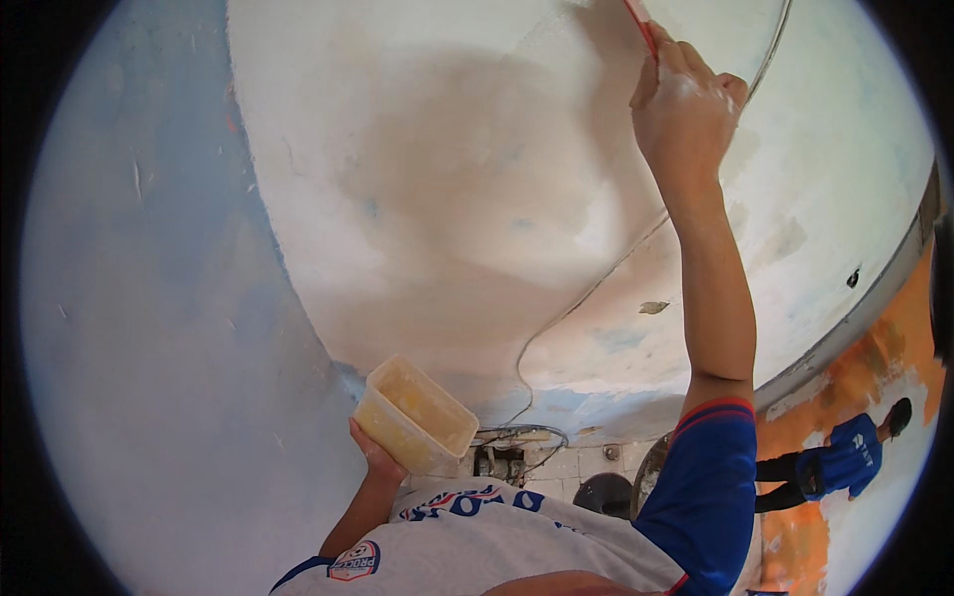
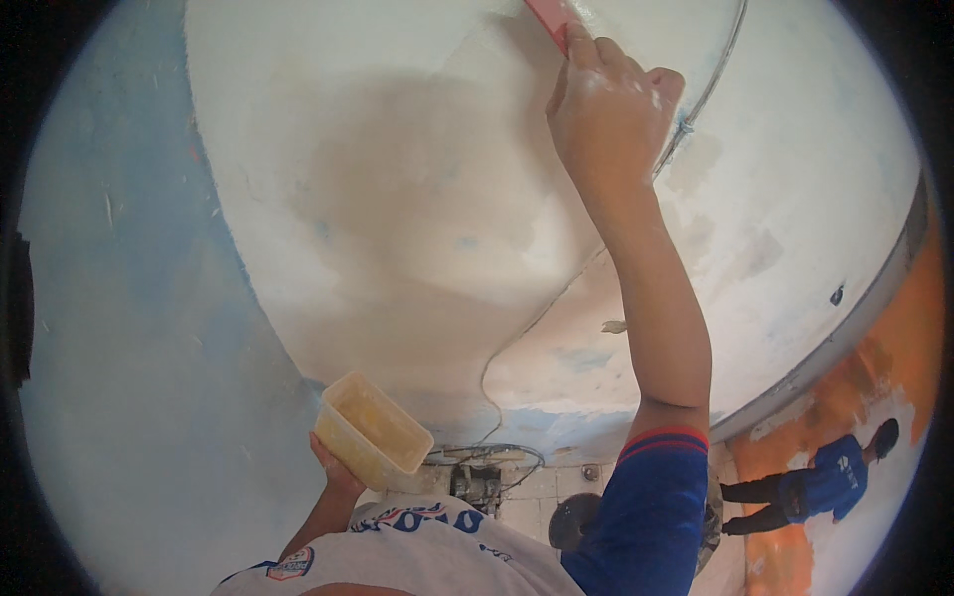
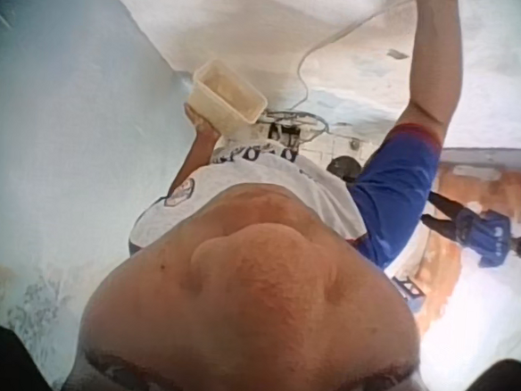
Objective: The person mixes putty in a container using a scraper and then applies the putty to fill cracks and smooth the surface of a wall.
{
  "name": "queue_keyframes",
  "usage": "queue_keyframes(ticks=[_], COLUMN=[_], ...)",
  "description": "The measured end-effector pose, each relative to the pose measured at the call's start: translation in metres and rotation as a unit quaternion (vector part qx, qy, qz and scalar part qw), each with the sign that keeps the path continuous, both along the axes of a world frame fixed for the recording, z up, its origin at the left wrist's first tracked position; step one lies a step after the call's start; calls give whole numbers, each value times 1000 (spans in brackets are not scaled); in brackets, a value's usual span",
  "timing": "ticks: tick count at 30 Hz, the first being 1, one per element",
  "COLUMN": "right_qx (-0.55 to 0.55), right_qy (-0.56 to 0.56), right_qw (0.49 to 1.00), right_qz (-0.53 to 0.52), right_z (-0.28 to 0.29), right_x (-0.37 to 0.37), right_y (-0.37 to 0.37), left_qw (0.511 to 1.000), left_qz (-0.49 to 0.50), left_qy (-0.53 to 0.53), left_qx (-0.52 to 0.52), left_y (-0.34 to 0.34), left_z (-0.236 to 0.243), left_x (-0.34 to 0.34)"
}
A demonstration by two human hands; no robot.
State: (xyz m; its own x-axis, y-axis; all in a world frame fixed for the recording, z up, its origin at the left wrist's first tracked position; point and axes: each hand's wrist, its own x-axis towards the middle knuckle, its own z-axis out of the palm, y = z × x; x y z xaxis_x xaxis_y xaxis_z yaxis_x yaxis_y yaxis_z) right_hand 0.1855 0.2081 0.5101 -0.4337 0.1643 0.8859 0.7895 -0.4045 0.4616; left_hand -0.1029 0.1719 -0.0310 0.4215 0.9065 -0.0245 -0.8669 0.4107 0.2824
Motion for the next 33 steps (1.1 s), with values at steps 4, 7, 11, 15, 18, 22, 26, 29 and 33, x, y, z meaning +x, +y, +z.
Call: queue_keyframes(ticks=[4, 7, 11, 15, 18, 22, 26, 29, 33], right_qx=[-67, -307, -189, 48, -79, -220, -119, 10, -39], right_qy=[-131, -61, 166, 13, -62, -124, 40, 108, -29], right_qw=[988, 945, 952, 990, 994, 960, 979, 985, 999], right_qz=[41, 96, 176, 130, 41, 118, 160, 135, 2], right_z=[-76, -116, -23, 35, -27, -108, -31, 25, -25], right_x=[-14, -43, -35, 11, 0, -25, -24, 4, 3], right_y=[31, 8, -21, -7, 16, 6, -16, -14, 20], left_qw=[1000, 999, 998, 999, 998, 1000, 999, 998, 999], left_qz=[14, 29, 44, 30, 35, 17, 24, 7, 11], left_qy=[-12, -13, 26, 26, 27, 14, 21, 16, 20], left_qx=[-5, -22, -24, -30, -34, -4, -30, -53, -38], left_y=[0, -3, -10, -12, -10, -10, -10, -11, -11], left_z=[3, 0, -6, -11, -8, -6, -11, -14, -8], left_x=[-4, -6, -14, -12, -13, -8, -8, -10, -9])
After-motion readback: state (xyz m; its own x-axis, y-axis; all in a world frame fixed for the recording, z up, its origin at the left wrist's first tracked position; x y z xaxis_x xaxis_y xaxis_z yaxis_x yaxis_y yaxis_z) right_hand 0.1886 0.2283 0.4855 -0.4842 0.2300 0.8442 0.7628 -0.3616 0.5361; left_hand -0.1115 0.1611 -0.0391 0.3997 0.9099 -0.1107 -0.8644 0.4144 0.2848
